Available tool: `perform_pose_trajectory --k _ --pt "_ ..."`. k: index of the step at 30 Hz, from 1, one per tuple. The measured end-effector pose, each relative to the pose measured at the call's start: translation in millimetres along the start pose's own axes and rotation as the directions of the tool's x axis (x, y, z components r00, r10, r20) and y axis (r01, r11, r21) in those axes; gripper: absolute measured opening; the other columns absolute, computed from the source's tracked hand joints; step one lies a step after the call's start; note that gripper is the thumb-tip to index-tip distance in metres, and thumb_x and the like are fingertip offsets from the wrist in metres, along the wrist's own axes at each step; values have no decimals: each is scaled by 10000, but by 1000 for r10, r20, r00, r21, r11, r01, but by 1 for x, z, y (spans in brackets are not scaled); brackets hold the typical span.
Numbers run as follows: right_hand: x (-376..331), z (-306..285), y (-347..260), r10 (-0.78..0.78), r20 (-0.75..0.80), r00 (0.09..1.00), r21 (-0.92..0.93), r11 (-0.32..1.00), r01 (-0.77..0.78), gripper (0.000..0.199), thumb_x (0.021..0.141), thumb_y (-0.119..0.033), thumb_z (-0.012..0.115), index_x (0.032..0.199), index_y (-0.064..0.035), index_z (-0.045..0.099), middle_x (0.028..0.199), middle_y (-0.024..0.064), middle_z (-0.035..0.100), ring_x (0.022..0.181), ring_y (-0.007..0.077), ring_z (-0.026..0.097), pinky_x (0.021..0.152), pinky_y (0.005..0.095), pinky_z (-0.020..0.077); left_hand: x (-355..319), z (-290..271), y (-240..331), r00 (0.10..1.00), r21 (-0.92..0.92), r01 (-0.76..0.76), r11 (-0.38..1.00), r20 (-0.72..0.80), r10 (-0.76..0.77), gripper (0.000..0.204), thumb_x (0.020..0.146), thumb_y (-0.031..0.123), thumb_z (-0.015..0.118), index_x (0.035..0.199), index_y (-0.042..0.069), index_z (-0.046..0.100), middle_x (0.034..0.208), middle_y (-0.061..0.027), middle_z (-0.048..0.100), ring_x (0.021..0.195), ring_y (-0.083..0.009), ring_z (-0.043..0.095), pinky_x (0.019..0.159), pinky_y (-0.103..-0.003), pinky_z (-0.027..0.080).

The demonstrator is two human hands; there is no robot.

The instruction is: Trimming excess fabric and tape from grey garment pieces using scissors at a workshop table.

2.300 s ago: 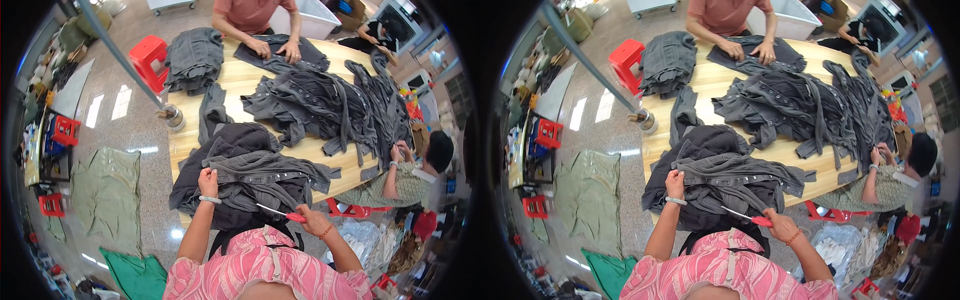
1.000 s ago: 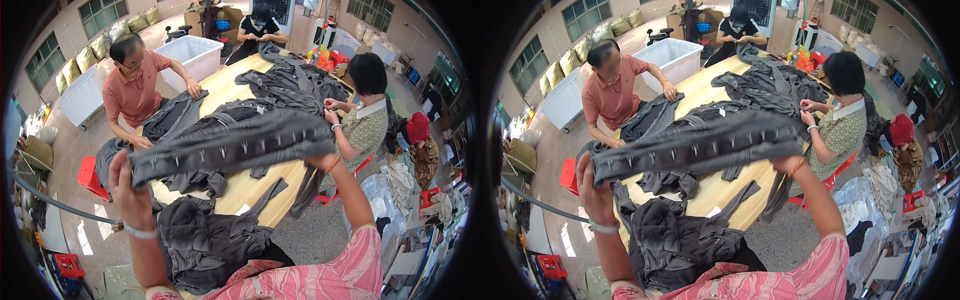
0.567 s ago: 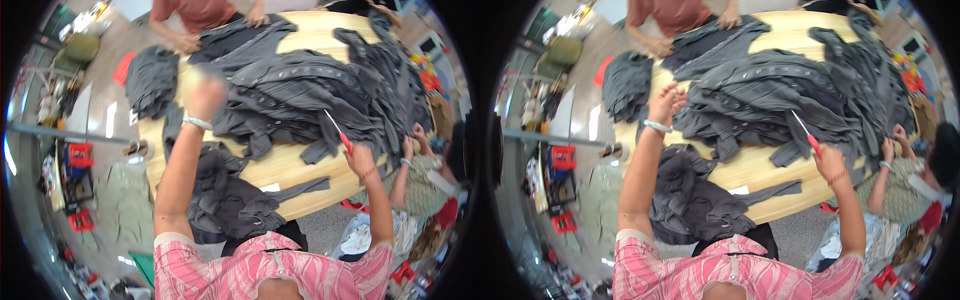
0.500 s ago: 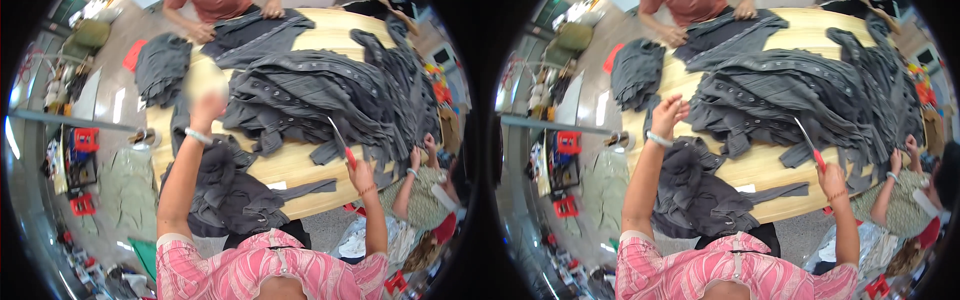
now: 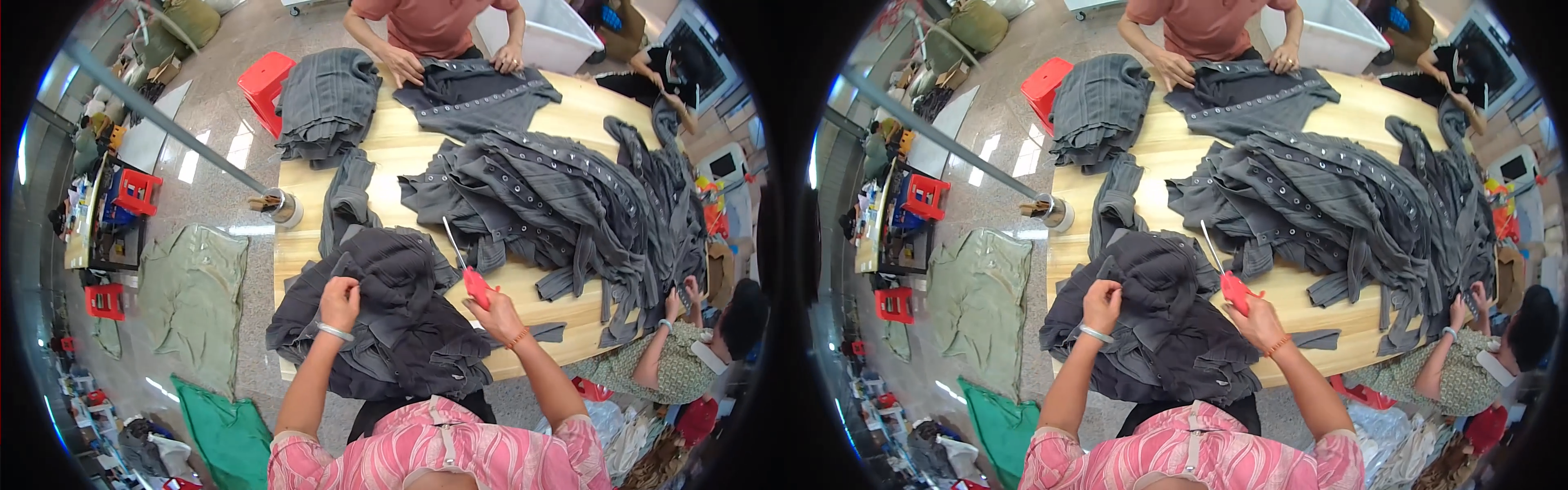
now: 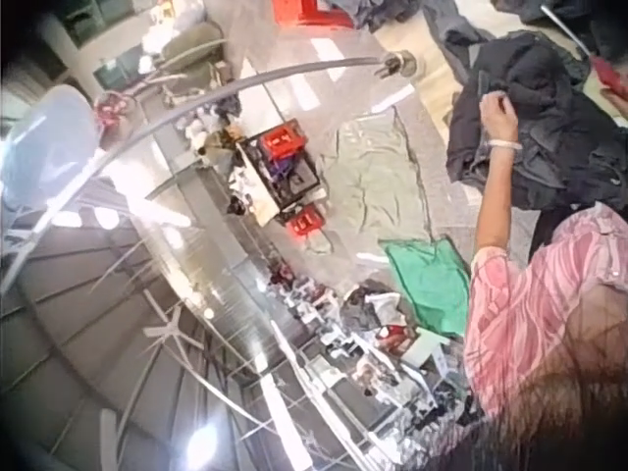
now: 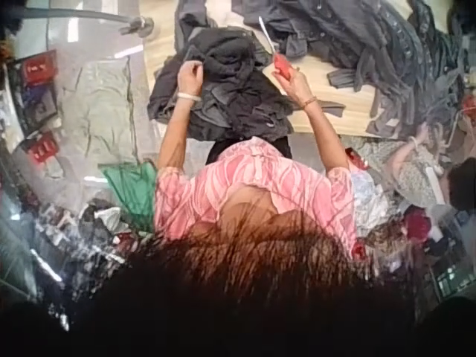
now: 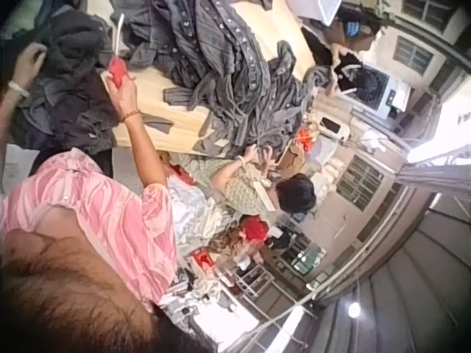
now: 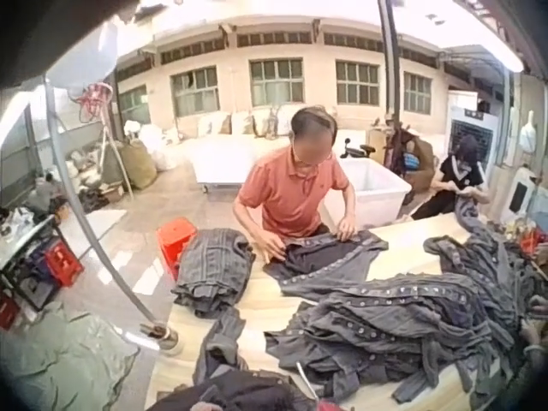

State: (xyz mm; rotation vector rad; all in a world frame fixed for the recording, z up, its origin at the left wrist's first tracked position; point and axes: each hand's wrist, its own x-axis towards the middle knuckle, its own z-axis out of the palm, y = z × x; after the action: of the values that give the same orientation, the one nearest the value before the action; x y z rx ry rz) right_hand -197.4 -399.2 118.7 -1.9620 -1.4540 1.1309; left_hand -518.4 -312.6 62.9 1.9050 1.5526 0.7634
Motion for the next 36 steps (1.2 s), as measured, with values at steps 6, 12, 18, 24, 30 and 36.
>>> perform_pose_trajectory --k 6,12,18,24,30,36 --pt "51 77 -9 1 -105 994 106 994 10 418 738 -331 754 705 7 512 636 112 509 602 173 484 578 374 413 -41 8 50 992 -392 91 915 113 -50 44 830 60 623 853 23 615 768 -96 597 654 -198 594 587 -304 464" --pt "35 81 -5 -48 -145 988 165 984 72 297 747 -182 725 698 5 499 580 59 442 570 125 425 538 335 382 -94 -12 47 986 -250 49 967 167 -6 546 722 177 759 1196 42 525 1177 -168 490 1086 -314 508 887 -363 440" --pt "12 28 -10 -85 -517 852 88 985 151 102 813 -84 645 853 -12 585 656 -14 533 572 83 460 532 261 389 -89 -32 -1 987 96 -62 993 -140 76 494 737 126 681 1200 54 526 1232 -186 489 1127 -364 475 949 -445 376" --pt "-26 55 -79 -349 -374 859 -245 931 272 317 754 -234 763 957 -50 603 904 153 628 803 347 622 695 396 485 -114 -65 -85 986 398 159 904 -118 -121 610 728 162 701 1281 59 467 1235 -138 499 1164 -338 443 952 -457 328" --pt "-11 180 -113 -487 -40 872 -358 822 443 608 729 -328 755 1165 6 494 949 164 580 740 345 623 633 398 510 -124 -77 -82 995 265 50 963 -92 -27 460 694 89 719 1130 69 574 1098 -134 521 1057 -344 470 882 -438 387" --pt "52 226 -100 -400 -69 914 -523 794 308 351 782 -267 707 938 -29 501 849 179 571 683 328 638 579 421 516 -125 -66 -89 987 269 53 962 -162 -10 399 721 55 680 1108 57 584 1060 -143 529 1000 -342 498 875 -425 400"
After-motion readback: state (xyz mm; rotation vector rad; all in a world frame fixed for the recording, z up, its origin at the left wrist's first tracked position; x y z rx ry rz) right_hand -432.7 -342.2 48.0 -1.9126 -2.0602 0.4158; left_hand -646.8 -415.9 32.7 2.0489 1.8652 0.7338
